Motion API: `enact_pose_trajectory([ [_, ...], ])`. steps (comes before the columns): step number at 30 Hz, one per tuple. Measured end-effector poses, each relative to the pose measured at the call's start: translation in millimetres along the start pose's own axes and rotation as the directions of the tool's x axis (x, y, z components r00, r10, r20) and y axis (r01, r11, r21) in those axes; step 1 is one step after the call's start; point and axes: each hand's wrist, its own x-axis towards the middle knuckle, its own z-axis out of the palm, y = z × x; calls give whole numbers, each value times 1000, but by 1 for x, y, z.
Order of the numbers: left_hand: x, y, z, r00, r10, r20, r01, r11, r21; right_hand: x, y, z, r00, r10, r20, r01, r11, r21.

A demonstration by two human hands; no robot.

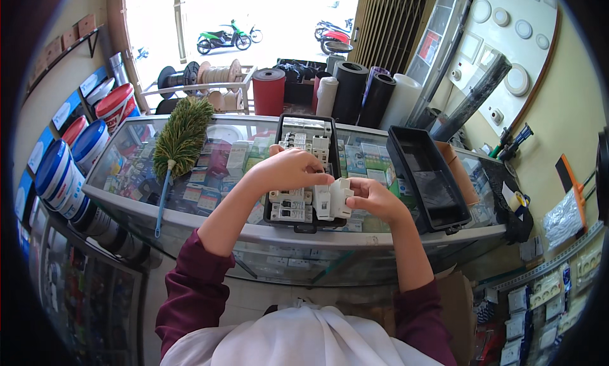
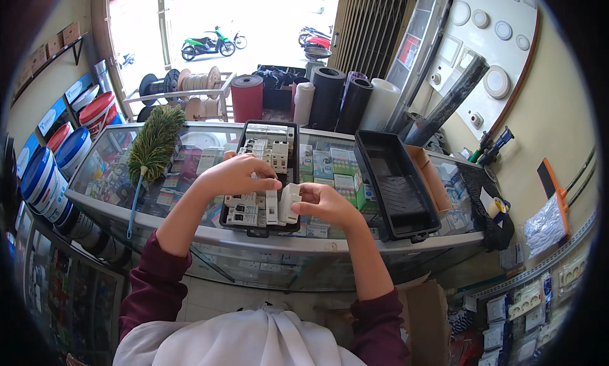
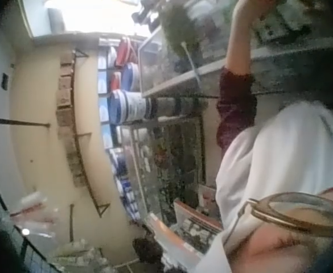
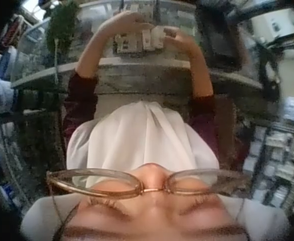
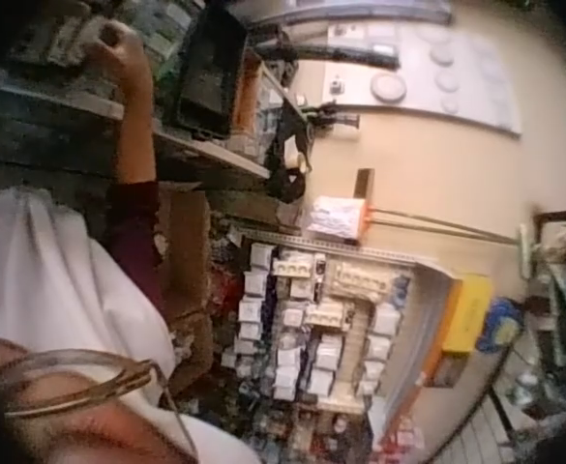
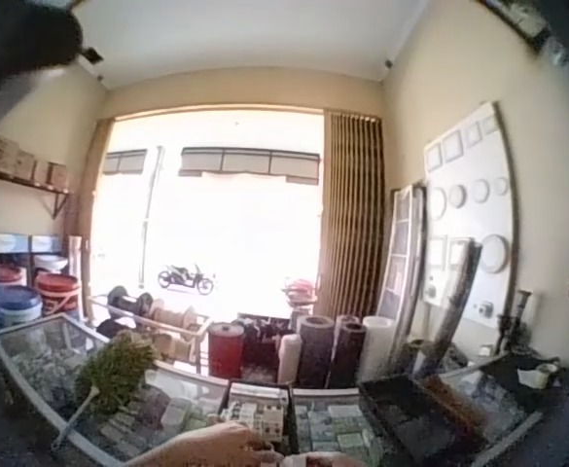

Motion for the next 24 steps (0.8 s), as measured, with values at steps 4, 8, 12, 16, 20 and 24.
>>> enact_pose_trajectory([
  [4,2,3,2,999,-39,10,40,992,-122,-4,0,-1,997,-43,-66,47,997,54],
  [8,-11,13,10,992,50,-112,-50,999,7,-6,-2,7,991,-114,-64,100,978,-184],
  [12,-20,26,17,999,15,-46,-10,993,115,-11,-13,19,978,-192,-81,121,841,-528],
  [16,-22,22,21,1000,13,-5,-12,984,176,-10,-11,22,976,-202,-82,105,765,-635],
  [20,-27,21,30,978,141,-152,-88,947,310,-2,-2,22,975,-205,-92,87,723,-686],
  [24,-28,16,28,985,101,-140,-77,982,170,-1,-3,23,976,-203,-77,85,687,-722],
])
